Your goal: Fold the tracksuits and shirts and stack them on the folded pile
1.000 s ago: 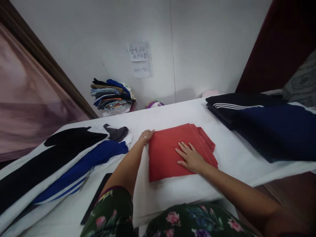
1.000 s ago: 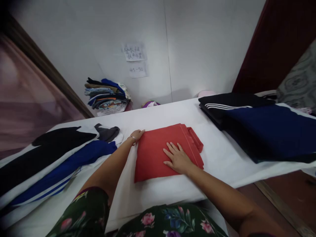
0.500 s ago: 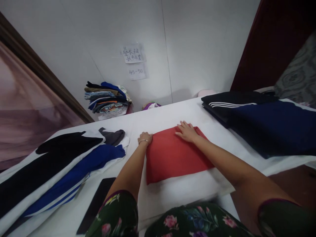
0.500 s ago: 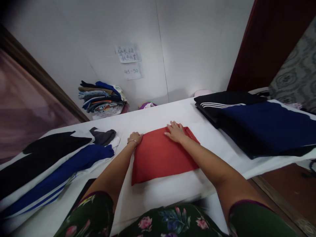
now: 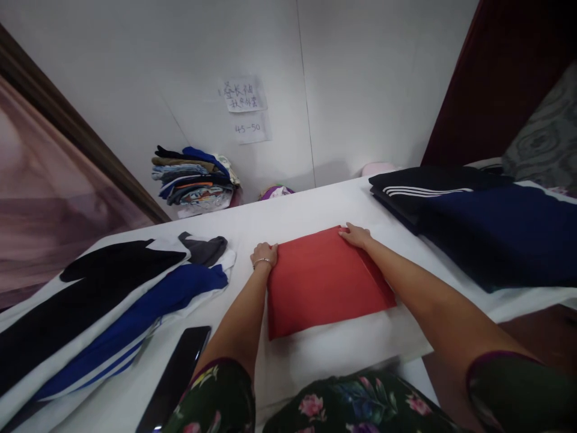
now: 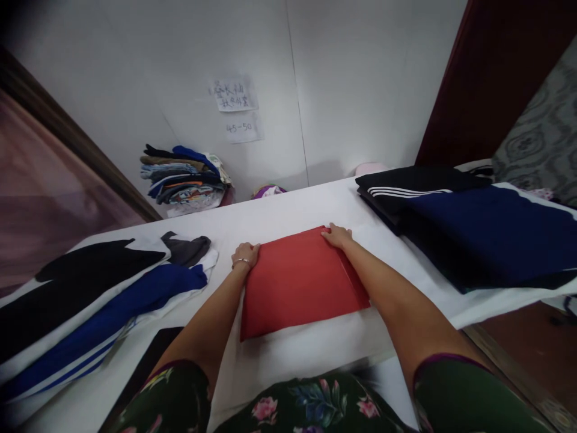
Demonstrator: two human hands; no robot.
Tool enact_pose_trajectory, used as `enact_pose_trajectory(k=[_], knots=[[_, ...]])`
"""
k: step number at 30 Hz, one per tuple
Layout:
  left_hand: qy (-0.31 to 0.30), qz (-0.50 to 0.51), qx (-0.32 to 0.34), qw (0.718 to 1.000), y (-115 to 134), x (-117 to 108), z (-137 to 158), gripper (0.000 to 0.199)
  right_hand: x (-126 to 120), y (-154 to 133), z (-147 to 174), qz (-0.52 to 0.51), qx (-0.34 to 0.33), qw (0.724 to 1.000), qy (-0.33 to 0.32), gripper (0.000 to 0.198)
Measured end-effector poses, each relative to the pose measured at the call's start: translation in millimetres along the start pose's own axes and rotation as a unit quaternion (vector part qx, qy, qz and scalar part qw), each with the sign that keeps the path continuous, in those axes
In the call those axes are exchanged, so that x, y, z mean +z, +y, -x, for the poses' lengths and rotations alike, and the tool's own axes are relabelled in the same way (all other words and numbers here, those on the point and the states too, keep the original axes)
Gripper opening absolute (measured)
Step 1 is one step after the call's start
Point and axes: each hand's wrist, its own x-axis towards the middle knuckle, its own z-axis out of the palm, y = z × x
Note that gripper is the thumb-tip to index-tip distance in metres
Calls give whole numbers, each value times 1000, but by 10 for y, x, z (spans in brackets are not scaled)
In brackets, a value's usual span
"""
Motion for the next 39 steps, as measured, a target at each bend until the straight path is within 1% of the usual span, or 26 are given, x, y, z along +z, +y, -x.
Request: enact_pose_trajectory(k=[2, 6, 10, 12, 20, 23, 26, 28, 30, 32, 34, 35, 36, 39], knots=[[1, 4, -1, 1000, 3, -7, 10, 48, -13, 23, -44, -8, 11, 1000, 11, 60], [6, 15, -5, 1000, 2, -6, 24, 46, 9, -5, -48, -29, 7, 998, 59, 61], [14, 28, -15, 999, -6, 11, 34, 48, -1, -74, -50, -48, -27, 993, 107, 57], [17, 32, -23, 999, -8, 17, 38, 48, 4, -98, -83, -54, -44, 990, 119, 54], [12, 37, -29, 999, -9, 12, 31, 45, 170, -58, -185, -36, -24, 994, 96, 45], [13, 39, -28, 999, -8, 13, 34, 44, 113, -90, -149, -16, -20, 995, 93, 46], [16, 40, -26, 999, -4, 14, 36, 44, 16, -202, -46, 8, -22, 994, 104, 51], [16, 41, -25, 999, -1, 13, 34, 44, -8, -292, 66, 30, -62, 991, 115, 53], [16, 41, -25, 999, 2, 14, 31, 44, 25, -354, 191, 53, -134, 984, 100, 56], [15, 41, -24, 999, 6, 19, 27, 45, 101, -369, 295, 71, -181, 980, 39, 60], [14, 42, -24, 999, 7, 29, 25, 45, 182, -345, 351, 76, -176, 981, -27, 65], [14, 43, -24, 999, 6, 33, 24, 45, 212, -328, 361, 76, -167, 982, -47, 67], [13, 44, -23, 999, 3, 35, 21, 45, 232, -312, 361, 76, -160, 983, -56, 68], [9, 53, -19, 998, -14, 17, 2, 46, 232, -293, 345, 73, -158, 983, -55, 69]])
